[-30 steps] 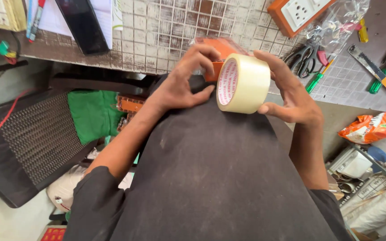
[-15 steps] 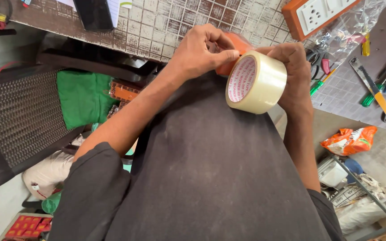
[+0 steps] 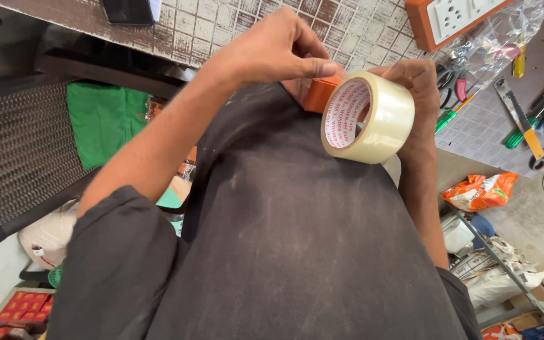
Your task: The person uses a screwdriver to secure screws on an orange power strip box, then wraps the assembled unit in plastic and secures it with clear tape.
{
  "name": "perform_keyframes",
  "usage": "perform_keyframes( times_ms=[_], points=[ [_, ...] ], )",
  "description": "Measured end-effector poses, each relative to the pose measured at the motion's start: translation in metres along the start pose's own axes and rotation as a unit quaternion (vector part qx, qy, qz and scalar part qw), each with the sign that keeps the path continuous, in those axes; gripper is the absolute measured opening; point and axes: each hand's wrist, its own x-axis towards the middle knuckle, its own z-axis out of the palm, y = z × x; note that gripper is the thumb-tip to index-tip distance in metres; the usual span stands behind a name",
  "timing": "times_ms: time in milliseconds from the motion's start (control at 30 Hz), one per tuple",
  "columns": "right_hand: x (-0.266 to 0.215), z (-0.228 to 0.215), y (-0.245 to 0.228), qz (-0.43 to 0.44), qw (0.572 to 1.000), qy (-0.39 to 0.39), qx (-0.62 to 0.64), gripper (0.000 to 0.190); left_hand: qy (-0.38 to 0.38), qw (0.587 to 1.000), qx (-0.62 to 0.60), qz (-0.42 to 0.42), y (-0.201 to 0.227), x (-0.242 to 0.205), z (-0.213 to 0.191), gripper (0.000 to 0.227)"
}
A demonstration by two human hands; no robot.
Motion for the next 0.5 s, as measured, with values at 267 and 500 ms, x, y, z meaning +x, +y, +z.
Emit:
perform_keyframes(
  times_ms=[267, 500],
  points=[
    [0.002, 0.002, 0.001, -0.027, 0.999, 0.006, -0.023, 0.040, 0.024, 0.981, 0.192, 0.032, 0.014, 0.015, 0.009, 0.039],
    [0.003, 0.007, -0.006, 0.039, 0.997, 0.051, -0.050, 0.028, 0.092, 0.932, 0.246, 0.251, 0.005, 0.004, 0.030, 0.020]
  ],
)
